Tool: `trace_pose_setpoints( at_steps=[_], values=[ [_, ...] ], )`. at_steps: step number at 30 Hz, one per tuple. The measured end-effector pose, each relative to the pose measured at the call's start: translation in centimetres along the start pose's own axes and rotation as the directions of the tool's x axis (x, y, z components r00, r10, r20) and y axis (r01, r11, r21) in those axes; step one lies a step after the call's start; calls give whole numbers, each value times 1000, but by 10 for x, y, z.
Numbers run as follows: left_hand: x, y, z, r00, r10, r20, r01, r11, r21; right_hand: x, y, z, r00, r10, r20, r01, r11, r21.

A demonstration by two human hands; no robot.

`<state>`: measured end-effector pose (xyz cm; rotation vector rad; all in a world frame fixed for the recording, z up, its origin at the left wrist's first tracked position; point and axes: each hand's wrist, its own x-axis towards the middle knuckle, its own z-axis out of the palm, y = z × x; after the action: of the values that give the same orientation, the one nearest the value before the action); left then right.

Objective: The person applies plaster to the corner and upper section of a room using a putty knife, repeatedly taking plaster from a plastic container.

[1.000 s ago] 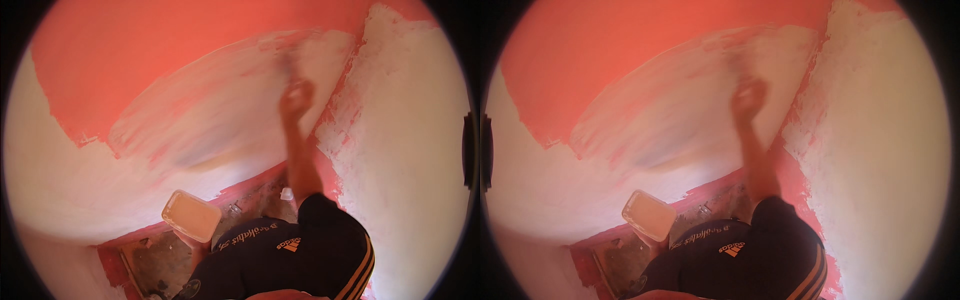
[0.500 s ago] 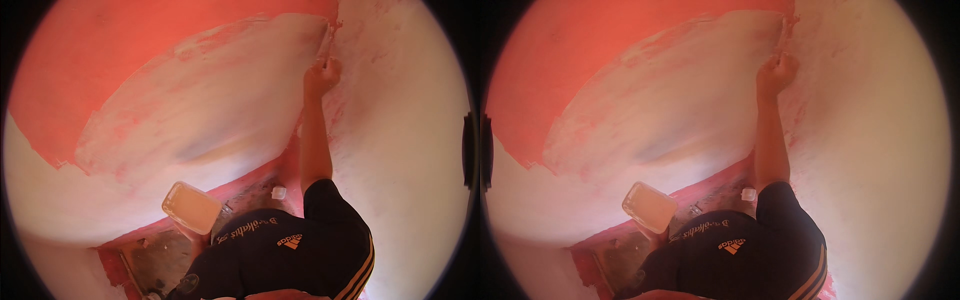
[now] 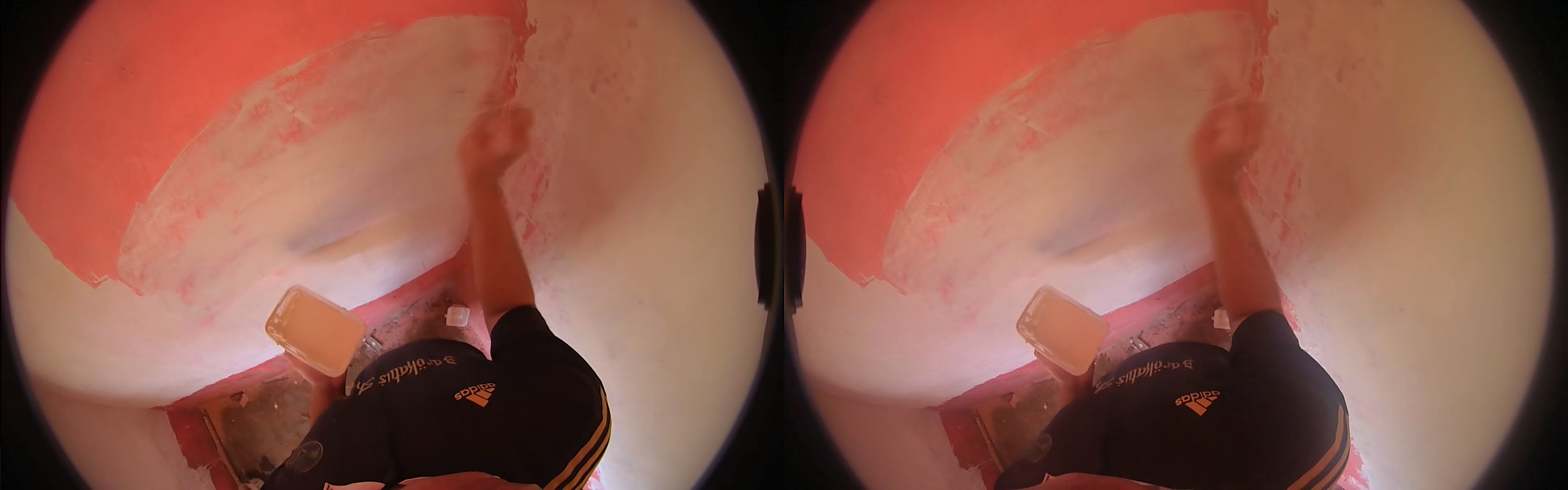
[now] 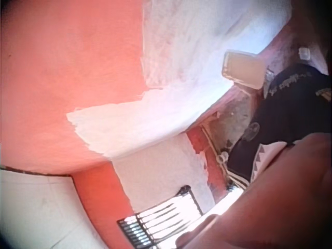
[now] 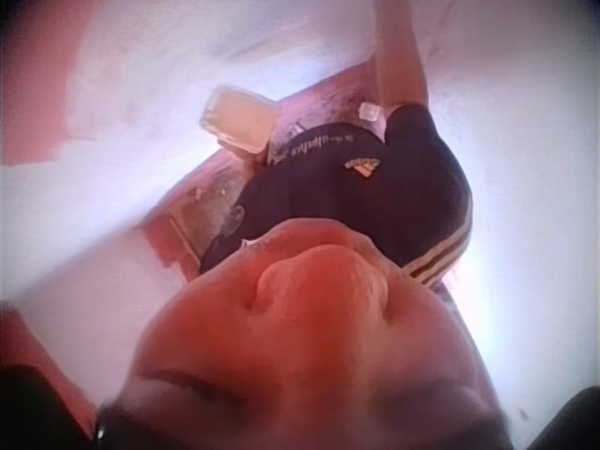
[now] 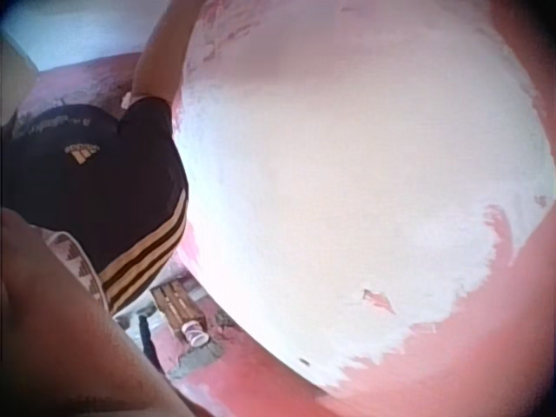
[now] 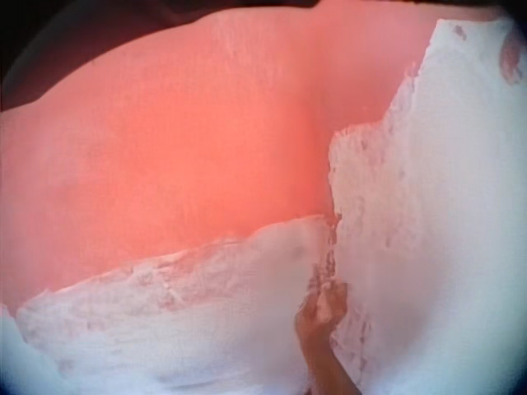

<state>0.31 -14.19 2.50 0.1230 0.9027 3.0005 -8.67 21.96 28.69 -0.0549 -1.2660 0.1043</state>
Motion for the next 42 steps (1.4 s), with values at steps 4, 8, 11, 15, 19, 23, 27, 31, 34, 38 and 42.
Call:
trace_pose_setpoints(
  at_steps=[4, 8, 11, 15, 19, 23, 27, 31, 34, 38, 42],
  values=[
    [9, -15, -16, 996, -37, 78, 36, 999, 13, -25, 68, 24, 984, 140, 109, -118, 976, -183],
    [16, -16, -7, 998, -12, 56, 16, 997, -73, -85, -61, 57, 979, 24, 201, -106, 908, 405],
    [12, -23, -11, 1000, -10, -1, 10, 997, -79, -97, -126, 27, 911, -124, 392, -159, 774, 614],
    [12, -13, -14, 996, 16, -88, -22, 998, -59, -84, -37, 38, 981, 97, 170, -183, 765, 617],
    [14, -13, 8, 994, 5, -107, -13, 998, -68, -29, 98, 30, 992, 98, 83, -70, 953, -293],
    [25, -17, -15, 998, -14, -55, 10, 997, -70, -99, 55, 57, 973, 135, 187, -131, 991, -38],
    [35, -28, -56, 1000, -24, -5, 23, 996, -88, -202, -120, 68, 967, 77, 241, -218, 737, 639],
    [44, -31, -106, 994, -62, 85, 62, 998, 3, -254, -180, 26, 921, -108, 375, -165, 763, 625],
    [43, -28, -104, 999, -44, 22, 45, 998, -41, -250, -116, 26, 900, 347, 265, -363, 258, 895],
    [46, -27, -119, 988, -75, -138, 73, 997, -20, -184, 11, 12, 948, 317, 21, -318, 947, 54],
    [52, -30, -134, 991, -76, -107, 81, 996, 44, -242, -36, 28, 960, 233, 152, -244, 968, 53]
  ],
)
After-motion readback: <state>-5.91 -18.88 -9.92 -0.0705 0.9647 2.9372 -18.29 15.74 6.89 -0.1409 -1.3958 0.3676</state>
